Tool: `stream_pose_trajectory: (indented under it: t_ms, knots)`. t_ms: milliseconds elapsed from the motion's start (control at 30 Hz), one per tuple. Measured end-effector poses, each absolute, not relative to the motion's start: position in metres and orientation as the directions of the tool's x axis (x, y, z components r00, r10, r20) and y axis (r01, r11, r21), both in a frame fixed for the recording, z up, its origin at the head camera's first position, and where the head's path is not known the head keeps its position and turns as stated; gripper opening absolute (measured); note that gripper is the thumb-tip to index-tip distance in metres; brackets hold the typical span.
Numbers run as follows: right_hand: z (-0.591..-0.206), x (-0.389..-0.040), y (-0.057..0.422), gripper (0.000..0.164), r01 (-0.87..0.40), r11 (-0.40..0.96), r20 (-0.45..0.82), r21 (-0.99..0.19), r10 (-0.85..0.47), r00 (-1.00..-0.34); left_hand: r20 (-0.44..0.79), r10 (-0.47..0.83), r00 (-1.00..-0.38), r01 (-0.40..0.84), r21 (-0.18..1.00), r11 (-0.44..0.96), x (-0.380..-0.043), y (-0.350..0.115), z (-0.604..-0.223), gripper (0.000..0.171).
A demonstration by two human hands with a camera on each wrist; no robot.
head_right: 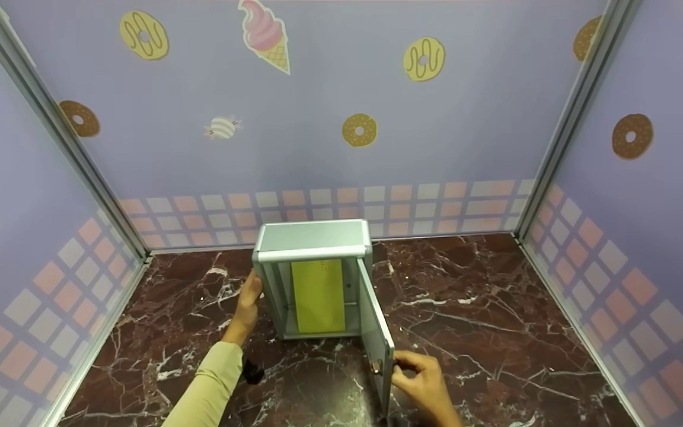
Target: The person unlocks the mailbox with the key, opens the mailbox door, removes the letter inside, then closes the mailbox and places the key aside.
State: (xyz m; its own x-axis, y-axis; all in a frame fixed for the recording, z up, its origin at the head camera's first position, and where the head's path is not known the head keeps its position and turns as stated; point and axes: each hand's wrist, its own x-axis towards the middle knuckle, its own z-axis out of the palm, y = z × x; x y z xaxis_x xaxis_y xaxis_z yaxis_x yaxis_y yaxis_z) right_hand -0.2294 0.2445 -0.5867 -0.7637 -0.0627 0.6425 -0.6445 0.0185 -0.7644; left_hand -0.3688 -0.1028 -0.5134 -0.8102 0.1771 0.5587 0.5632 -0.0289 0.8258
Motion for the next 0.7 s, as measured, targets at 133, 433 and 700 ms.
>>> stream_pose_trajectory:
  t_ms: [133,433,700]
  knots:
    - [-0.581,-0.225,0.242,0.036,-0.623,0.049,0.622,-0.781,-0.034,-0.782,0.546,0.179,-0.819,0.55,0.835,-0.029,-0.372,-0.103,-0.519,0.052]
    - [-0.552,-0.212,0.229,0.027,-0.542,0.097,0.544,-0.835,-0.002,-0.839,0.538,0.173,-0.825,0.54,0.841,-0.04,-0.367,-0.103,-0.513,0.052]
    - [-0.579,-0.224,0.24,0.033,-0.596,0.074,0.597,-0.799,-0.014,-0.802,0.539,0.157,-0.827,0.546,0.838,0.0,-0.366,-0.102,-0.513,0.051]
